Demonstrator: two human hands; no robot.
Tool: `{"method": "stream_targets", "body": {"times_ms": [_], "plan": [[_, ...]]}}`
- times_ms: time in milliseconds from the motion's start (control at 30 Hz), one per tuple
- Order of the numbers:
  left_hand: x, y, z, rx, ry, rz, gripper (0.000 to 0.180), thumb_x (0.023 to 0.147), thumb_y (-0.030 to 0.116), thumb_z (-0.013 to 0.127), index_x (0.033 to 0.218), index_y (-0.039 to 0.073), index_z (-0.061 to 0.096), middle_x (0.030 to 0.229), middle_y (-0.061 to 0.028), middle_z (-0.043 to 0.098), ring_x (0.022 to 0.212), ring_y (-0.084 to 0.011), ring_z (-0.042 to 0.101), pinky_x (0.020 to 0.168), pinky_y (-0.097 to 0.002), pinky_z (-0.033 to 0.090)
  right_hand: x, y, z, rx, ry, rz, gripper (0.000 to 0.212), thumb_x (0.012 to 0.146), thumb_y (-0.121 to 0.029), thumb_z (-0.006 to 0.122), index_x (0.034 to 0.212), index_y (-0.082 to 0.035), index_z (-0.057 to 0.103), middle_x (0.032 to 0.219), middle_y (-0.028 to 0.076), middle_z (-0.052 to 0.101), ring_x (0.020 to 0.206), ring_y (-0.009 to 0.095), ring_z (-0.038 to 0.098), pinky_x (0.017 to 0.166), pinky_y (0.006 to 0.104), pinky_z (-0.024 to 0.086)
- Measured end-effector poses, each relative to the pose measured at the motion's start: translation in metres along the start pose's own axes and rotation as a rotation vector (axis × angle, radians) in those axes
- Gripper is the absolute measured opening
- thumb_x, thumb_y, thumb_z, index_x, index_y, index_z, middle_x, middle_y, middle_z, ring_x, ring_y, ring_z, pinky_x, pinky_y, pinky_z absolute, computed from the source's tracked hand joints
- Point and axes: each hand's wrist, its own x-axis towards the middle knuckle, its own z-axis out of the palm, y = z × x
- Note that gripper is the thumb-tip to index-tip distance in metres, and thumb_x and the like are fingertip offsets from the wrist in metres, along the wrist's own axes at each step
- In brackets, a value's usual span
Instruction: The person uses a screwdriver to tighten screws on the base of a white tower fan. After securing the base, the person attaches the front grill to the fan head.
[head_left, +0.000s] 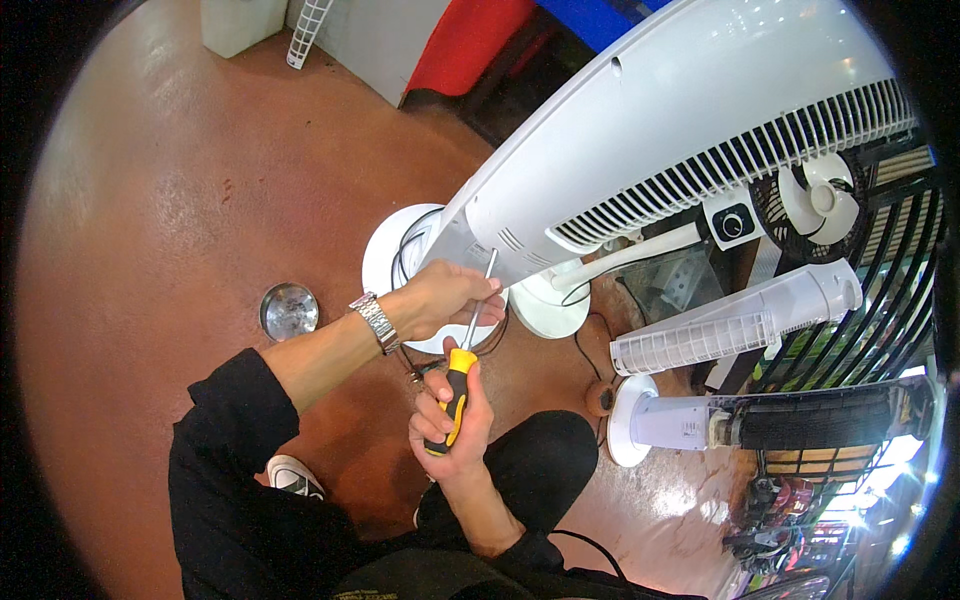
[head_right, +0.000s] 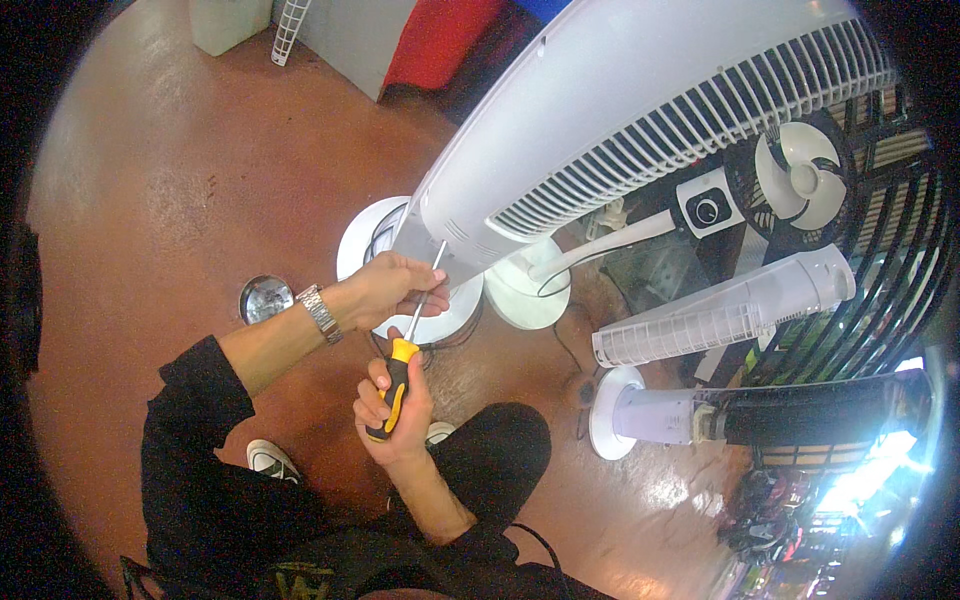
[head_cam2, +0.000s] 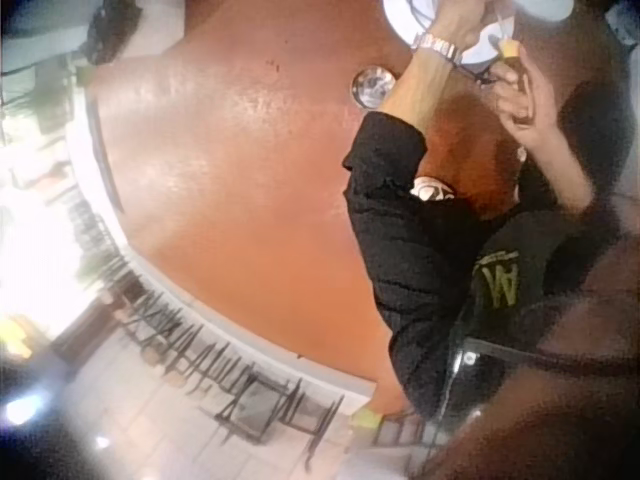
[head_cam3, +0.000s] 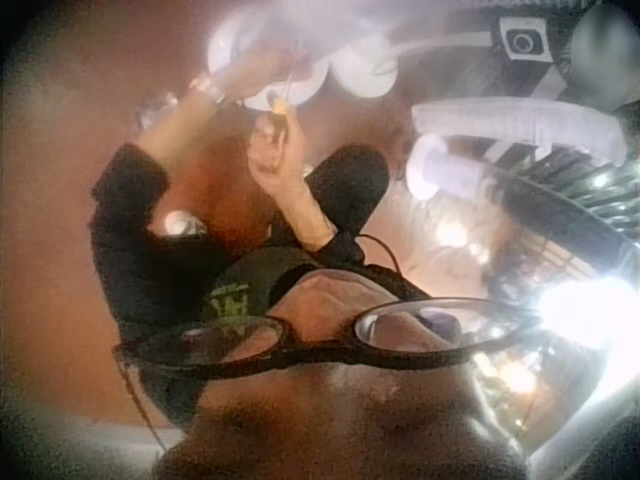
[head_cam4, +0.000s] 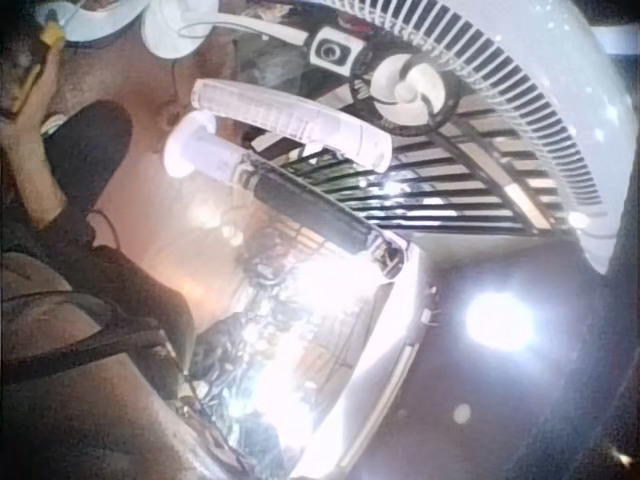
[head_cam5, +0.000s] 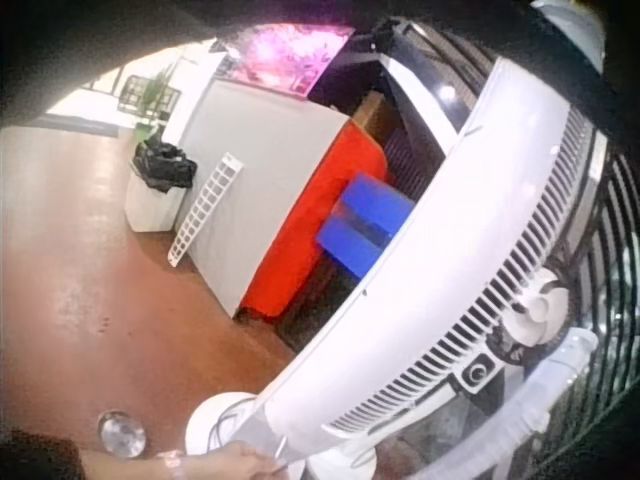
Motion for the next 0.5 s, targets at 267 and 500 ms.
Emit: {"method": "stream_targets", "body": {"times_ms": [267, 500], "plan": [[-0.002, 0.002, 0.001, 0.045, 0.131, 0.020, 0.030, 0.091, 0.018, 0.060, 0.103, -0.009, 0.059, 0.095, -0.0172, 0.064, 0.084, -0.0202, 0.065, 0.078, -0.0297, 0.057, 0.008, 0.014, 0.027, -0.888, 0.558, -0.199, 0.036, 0.100, -0.042, 0.038, 0.103, -0.008, 0.049, 0.083, 0.004, 0.052, 0.060, 0.013, 0.048, 0.051, 0.0258, 0.042], [-0.007, 0.010, 0.006, -0.015, 0.048, 0.021, 0.031, 0.095, 0.016, 0.052, 0.111, -0.011, 0.055, 0.099, -0.0199, 0.062, 0.088, -0.0224, 0.065, 0.080, -0.0316, 0.056, 0.010, 0.004, 0.004, 0.557, -0.156, 0.199, 0.035, 0.099, -0.039, 0.041, 0.103, -0.007, 0.053, 0.072, 0.002, 0.043, 0.051, 0.010, 0.040, 0.042, 0.0224, 0.036]]}}
